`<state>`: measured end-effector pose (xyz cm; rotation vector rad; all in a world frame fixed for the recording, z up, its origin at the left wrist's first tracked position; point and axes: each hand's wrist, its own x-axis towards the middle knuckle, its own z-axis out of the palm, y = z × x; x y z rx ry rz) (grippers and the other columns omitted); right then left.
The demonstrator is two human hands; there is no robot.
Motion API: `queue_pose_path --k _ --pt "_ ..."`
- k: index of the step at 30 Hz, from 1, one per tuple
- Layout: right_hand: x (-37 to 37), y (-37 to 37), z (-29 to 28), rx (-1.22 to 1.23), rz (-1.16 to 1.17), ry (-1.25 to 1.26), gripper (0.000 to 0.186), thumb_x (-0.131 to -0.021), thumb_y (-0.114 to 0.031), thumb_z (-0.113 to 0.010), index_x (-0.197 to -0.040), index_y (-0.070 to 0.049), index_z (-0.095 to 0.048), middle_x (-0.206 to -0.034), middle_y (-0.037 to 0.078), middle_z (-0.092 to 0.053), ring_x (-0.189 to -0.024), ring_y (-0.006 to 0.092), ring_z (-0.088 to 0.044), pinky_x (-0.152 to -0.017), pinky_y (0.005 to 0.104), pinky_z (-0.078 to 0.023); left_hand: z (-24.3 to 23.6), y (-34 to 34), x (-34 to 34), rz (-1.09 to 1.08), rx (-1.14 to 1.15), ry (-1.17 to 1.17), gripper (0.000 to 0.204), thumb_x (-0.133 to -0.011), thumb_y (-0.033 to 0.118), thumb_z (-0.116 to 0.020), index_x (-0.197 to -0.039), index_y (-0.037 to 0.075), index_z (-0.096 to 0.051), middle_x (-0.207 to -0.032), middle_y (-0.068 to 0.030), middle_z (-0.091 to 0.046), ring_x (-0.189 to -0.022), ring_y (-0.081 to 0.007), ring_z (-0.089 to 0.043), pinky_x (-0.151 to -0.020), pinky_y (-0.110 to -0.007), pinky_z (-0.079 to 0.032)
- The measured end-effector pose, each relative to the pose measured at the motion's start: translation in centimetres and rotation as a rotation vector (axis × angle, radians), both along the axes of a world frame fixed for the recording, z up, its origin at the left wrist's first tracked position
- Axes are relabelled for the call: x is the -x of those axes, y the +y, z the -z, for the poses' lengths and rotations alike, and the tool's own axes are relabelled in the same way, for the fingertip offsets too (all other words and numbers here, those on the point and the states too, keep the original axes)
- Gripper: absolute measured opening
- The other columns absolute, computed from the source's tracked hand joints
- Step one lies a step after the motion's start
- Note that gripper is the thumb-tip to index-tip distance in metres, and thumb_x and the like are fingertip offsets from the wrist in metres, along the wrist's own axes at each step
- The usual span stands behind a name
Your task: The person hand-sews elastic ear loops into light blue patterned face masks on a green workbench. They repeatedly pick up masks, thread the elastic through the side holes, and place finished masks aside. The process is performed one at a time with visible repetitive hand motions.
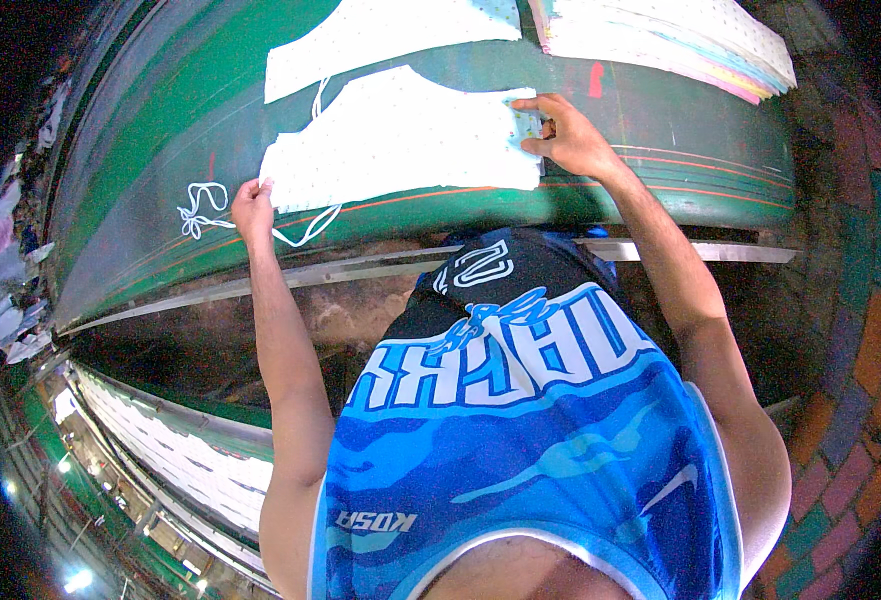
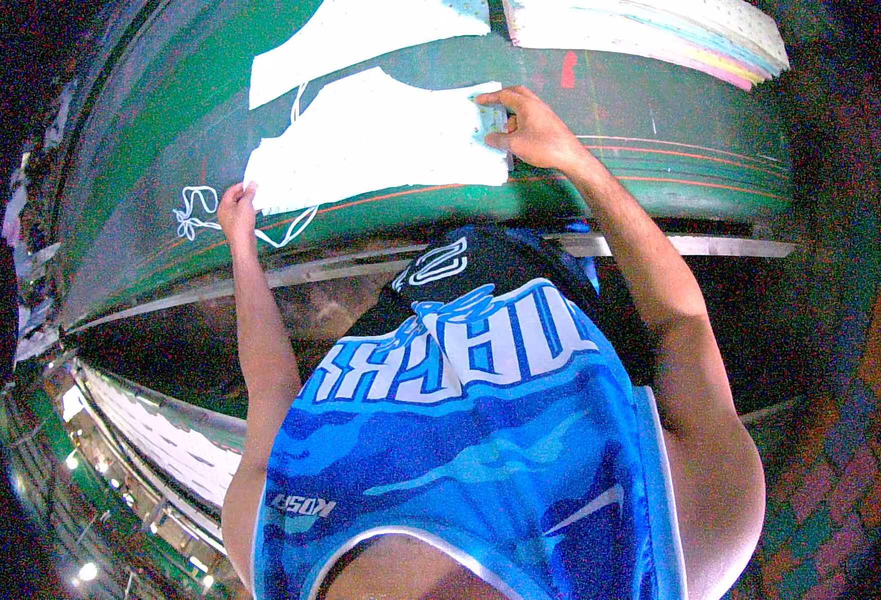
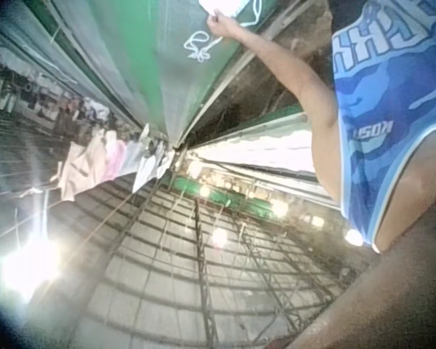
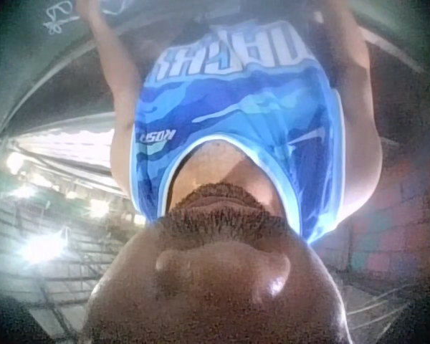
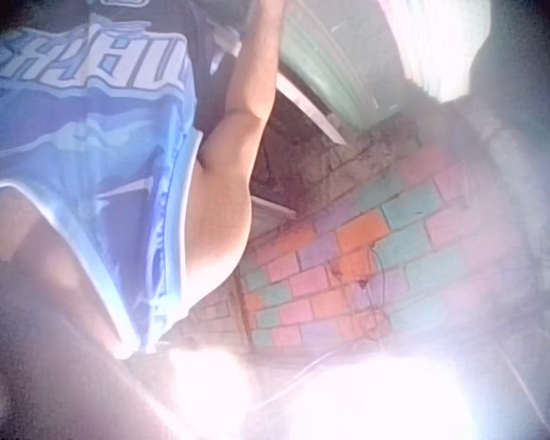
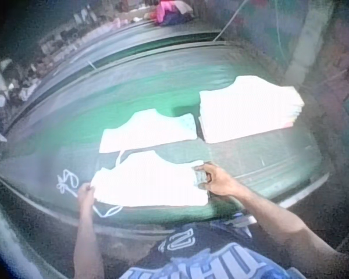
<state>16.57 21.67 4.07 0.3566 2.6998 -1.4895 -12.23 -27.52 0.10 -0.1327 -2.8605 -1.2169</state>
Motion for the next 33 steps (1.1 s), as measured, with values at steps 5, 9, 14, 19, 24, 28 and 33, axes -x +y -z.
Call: queue_pose_path --k 5,9,14,19,24,28,33 --pt "-0.5 -0.6 0.0 -0.035 0.009 0.036 0.060 -0.088 -0.014 -0.081 -0.146 -0.013 -0.063 -0.133 0.011 -0.056 -0.095 0.0191 -0.056 -0.090 0.0325 -0.053 -2.8 5.2 -3.0 0.125 0.599 0.500 0.028 -0.085 0.012 -0.079 -0.111 0.005 -0.070 -0.116 -0.0165 -0.070 -0.112 -0.0385 -0.063 -0.100 -0.050 -0.047" --pt "-0.8 -0.4 0.6 -0.050 0.035 0.084 0.057 -0.089 -0.013 -0.080 -0.144 -0.011 -0.063 -0.133 0.011 -0.056 -0.099 0.0189 -0.057 -0.093 0.0319 -0.052 -6.4 17.4 -12.9 0.774 0.264 0.462 0.026 -0.088 0.004 -0.066 -0.113 0.001 -0.073 -0.114 -0.0170 -0.072 -0.112 -0.0358 -0.066 -0.104 -0.048 -0.050" --pt "-0.4 -0.3 0.4 0.009 0.095 0.030 0.055 -0.089 -0.007 -0.079 -0.142 -0.007 -0.063 -0.131 0.014 -0.054 -0.089 0.0174 -0.062 -0.086 0.0308 -0.056 -5.2 25.5 -18.6 1.186 0.106 0.479 0.021 -0.090 0.013 -0.072 -0.108 0.002 -0.075 -0.109 -0.0114 -0.071 -0.105 -0.0292 -0.066 -0.093 -0.042 -0.056" --pt "-0.4 0.0 0.9 0.106 0.145 0.034 0.053 -0.091 -0.002 -0.077 -0.141 -0.003 -0.062 -0.133 0.016 -0.052 -0.093 0.0196 -0.072 -0.084 0.0328 -0.061 -4.0 26.9 -18.3 1.212 0.168 0.447 0.022 -0.089 0.015 -0.074 -0.108 0.003 -0.075 -0.109 -0.0084 -0.070 -0.102 -0.0265 -0.065 -0.090 -0.040 -0.057" --pt "-1.2 0.1 2.0 0.220 0.241 0.107 0.048 -0.090 -0.008 -0.077 -0.136 -0.002 -0.065 -0.131 0.021 -0.056 -0.094 0.0271 -0.075 -0.085 0.0386 -0.063 -2.8 26.7 -18.2 1.208 0.234 0.619 0.022 -0.093 0.014 -0.068 -0.111 0.003 -0.073 -0.109 -0.0083 -0.069 -0.103 -0.0264 -0.066 -0.090 -0.041 -0.057" --pt "-2.5 -1.1 0.2 0.081 0.376 0.187 0.035 -0.093 -0.005 -0.073 -0.128 -0.002 -0.067 -0.115 0.015 -0.067 -0.092 0.0212 -0.073 -0.080 0.0352 -0.061 -0.9 26.8 -17.5 1.172 0.215 0.632 0.020 -0.093 0.012 -0.067 -0.111 0.001 -0.070 -0.110 -0.0114 -0.069 -0.106 -0.0297 -0.066 -0.091 -0.044 -0.056" --pt "-4.8 -2.5 -1.1 0.063 0.147 0.263 0.014 -0.097 -0.003 -0.070 -0.110 0.000 -0.071 -0.095 0.008 -0.072 -0.088 0.0130 -0.070 -0.080 0.0313 -0.058 -1.7 27.8 -17.3 0.991 -0.057 0.312 0.013 -0.097 0.009 -0.065 -0.107 -0.001 -0.066 -0.108 -0.0171 -0.068 -0.103 -0.0356 -0.067 -0.092 -0.046 -0.055"
